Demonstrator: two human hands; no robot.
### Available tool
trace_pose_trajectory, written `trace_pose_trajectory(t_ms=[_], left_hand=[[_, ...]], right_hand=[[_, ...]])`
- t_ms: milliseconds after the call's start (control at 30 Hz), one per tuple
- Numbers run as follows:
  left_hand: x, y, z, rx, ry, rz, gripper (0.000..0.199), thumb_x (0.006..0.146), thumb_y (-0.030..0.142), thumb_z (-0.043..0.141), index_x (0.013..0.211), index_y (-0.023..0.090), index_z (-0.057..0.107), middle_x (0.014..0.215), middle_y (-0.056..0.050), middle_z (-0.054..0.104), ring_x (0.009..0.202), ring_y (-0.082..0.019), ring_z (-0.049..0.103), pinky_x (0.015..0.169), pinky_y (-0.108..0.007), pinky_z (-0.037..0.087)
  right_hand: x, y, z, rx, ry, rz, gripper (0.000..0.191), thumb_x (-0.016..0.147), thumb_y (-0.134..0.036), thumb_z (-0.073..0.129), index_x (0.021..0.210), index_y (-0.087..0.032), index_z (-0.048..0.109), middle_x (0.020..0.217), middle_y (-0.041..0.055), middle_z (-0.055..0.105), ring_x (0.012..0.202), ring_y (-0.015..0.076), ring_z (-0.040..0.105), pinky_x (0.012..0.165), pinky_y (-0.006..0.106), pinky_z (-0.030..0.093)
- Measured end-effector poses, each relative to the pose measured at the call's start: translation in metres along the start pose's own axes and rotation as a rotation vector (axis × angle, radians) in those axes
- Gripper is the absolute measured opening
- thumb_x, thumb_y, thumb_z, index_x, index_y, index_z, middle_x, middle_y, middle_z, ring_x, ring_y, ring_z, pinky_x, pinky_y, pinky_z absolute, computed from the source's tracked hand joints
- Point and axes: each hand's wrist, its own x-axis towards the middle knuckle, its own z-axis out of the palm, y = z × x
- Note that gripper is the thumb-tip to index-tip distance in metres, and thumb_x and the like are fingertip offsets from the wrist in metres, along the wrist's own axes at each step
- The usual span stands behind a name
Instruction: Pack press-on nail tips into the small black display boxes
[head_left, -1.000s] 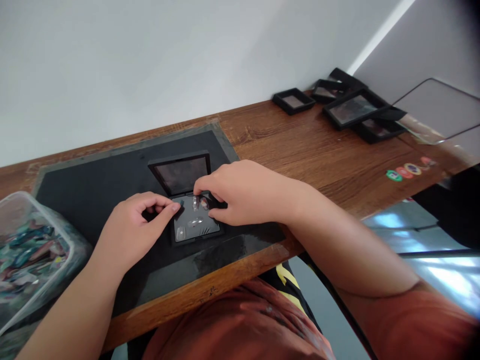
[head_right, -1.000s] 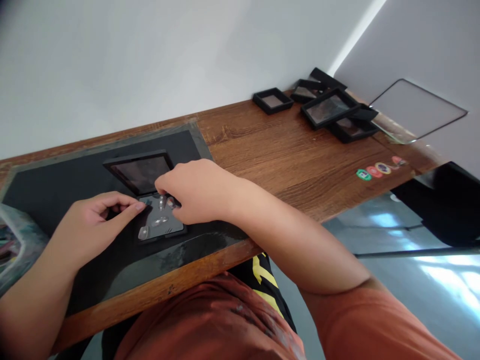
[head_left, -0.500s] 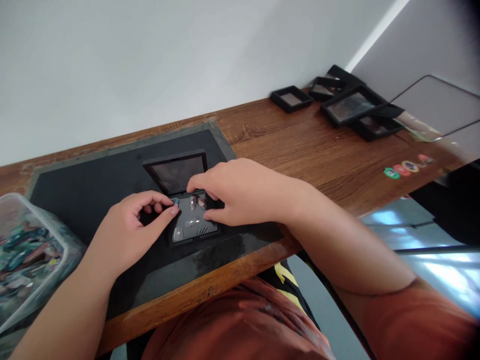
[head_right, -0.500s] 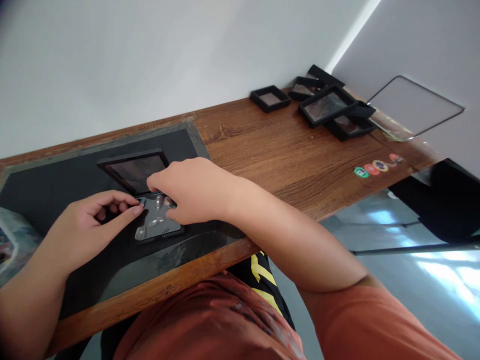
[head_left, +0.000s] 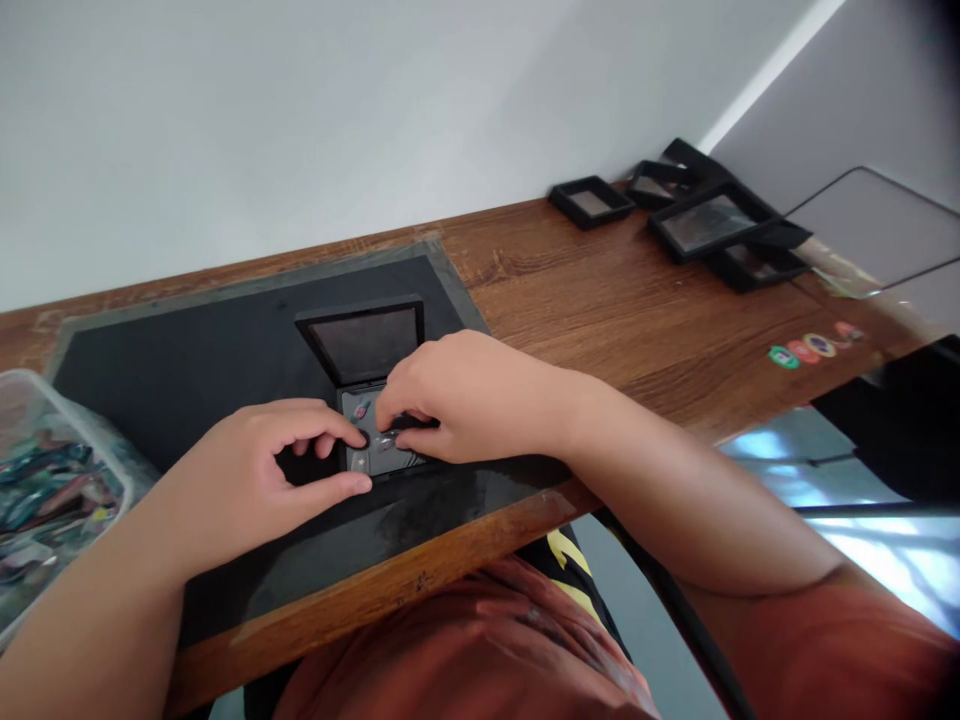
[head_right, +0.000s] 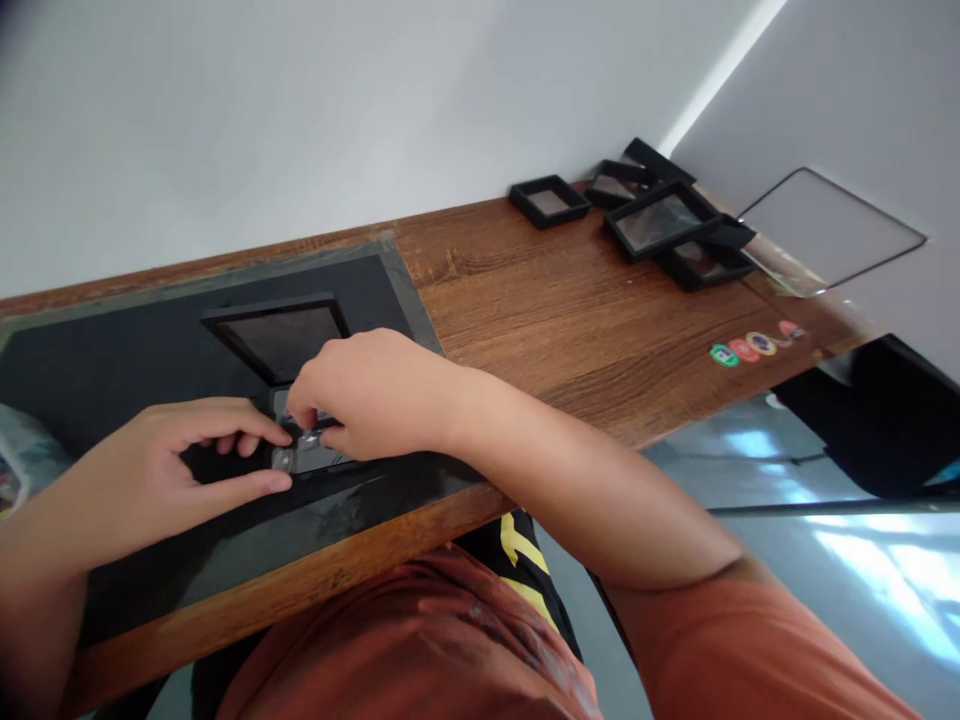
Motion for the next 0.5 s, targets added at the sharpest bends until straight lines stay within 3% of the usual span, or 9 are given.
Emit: trace_pose_trajectory(t_ms=[500], left_hand=[[0.0017, 0.0068, 0.0037, -0.053, 0.005, -0.015, 0.031, 0.092, 0.058, 0.064, 0.087, 0.030, 0.078, 0.084, 0.001, 0.072, 0.076, -0.015, 0.064, 0.066, -0.028, 0.047]], right_hand=[[0.0036, -0.0037, 0.0014, 0.009, -0.032, 0.015, 0.020, 0.085, -0.020, 0.062, 0.093, -0.023, 0.080, 0.086, 0.0008, 0.077, 0.072, 0.0147, 0.060, 0.061, 0.029, 0.030]])
